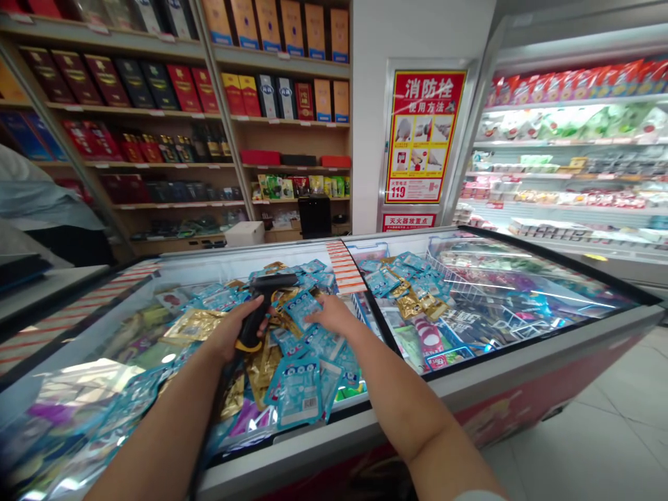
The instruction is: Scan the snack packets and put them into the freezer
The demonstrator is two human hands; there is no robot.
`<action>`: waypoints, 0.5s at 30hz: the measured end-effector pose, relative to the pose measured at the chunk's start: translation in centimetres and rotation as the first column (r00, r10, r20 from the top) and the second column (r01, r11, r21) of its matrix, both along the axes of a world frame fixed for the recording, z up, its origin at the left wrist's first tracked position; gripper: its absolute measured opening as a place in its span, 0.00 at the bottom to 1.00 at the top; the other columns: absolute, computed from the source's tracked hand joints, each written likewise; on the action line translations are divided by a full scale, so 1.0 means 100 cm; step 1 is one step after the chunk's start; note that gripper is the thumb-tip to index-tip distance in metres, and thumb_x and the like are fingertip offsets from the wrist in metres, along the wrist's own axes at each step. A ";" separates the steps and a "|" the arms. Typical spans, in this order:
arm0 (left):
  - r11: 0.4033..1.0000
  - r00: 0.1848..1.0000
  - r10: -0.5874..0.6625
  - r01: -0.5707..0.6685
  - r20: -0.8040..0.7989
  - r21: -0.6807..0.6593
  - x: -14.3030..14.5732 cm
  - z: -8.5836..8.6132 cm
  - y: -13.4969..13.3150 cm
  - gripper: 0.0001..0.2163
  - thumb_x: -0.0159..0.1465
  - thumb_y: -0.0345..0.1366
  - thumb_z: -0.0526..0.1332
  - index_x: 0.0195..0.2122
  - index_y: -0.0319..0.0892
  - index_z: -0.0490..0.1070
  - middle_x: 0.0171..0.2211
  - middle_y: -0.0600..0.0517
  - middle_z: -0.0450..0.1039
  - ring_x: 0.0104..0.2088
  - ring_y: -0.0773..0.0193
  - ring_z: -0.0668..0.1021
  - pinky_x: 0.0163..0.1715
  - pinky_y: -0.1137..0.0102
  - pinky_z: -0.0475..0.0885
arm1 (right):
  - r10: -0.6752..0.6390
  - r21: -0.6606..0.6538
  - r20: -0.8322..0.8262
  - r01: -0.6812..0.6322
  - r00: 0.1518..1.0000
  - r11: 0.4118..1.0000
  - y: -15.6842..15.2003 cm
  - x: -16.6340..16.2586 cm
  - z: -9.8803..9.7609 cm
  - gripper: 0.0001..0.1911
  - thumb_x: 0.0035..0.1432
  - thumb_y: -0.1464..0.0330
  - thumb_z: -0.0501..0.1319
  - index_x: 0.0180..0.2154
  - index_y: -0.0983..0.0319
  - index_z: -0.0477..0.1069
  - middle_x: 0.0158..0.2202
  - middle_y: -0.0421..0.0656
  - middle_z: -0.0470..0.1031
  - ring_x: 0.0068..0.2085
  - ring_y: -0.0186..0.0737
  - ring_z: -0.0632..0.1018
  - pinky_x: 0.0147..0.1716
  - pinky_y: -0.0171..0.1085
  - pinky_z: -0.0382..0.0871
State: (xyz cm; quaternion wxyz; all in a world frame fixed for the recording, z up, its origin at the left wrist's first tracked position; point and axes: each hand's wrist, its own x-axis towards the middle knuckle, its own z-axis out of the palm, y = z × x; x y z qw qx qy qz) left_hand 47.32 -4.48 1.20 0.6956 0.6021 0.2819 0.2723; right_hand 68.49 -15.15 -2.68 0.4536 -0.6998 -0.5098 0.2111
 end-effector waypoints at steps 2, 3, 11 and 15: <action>1.000 1.000 -0.002 0.002 0.000 -0.002 0.000 0.001 0.000 0.22 0.54 0.54 0.67 0.31 0.37 0.75 0.16 0.53 0.69 0.15 0.69 0.69 0.16 0.75 0.64 | -0.052 0.043 -0.129 0.058 0.990 0.997 0.002 0.005 -0.003 0.10 0.47 0.64 0.69 0.32 0.61 0.77 0.30 0.39 0.79 0.33 0.40 0.77 0.36 0.37 0.69; 1.000 1.000 -0.003 0.003 -0.001 0.000 0.000 0.001 -0.001 0.21 0.54 0.54 0.67 0.31 0.37 0.75 0.17 0.53 0.69 0.15 0.69 0.69 0.16 0.75 0.64 | -0.083 0.074 -0.182 0.098 0.980 0.992 0.002 0.006 -0.002 0.09 0.48 0.64 0.68 0.32 0.62 0.76 0.30 0.39 0.79 0.33 0.40 0.77 0.36 0.36 0.69; 1.000 1.000 0.007 -0.007 0.004 -0.020 0.000 0.004 -0.004 0.19 0.55 0.52 0.67 0.31 0.37 0.75 0.17 0.53 0.69 0.16 0.68 0.69 0.16 0.75 0.64 | -0.337 0.248 -0.124 0.357 0.934 0.900 -0.003 0.042 0.001 0.16 0.43 0.69 0.66 0.38 0.60 0.77 0.35 0.39 0.80 0.37 0.40 0.78 0.42 0.38 0.71; 1.000 1.000 0.002 -0.002 0.001 -0.010 0.000 0.005 -0.005 0.20 0.55 0.53 0.67 0.30 0.37 0.75 0.16 0.53 0.68 0.16 0.69 0.69 0.16 0.75 0.64 | -0.330 0.117 -0.020 0.330 0.944 0.937 -0.003 0.053 -0.008 0.13 0.40 0.71 0.68 0.34 0.60 0.78 0.30 0.39 0.79 0.35 0.43 0.78 0.41 0.41 0.72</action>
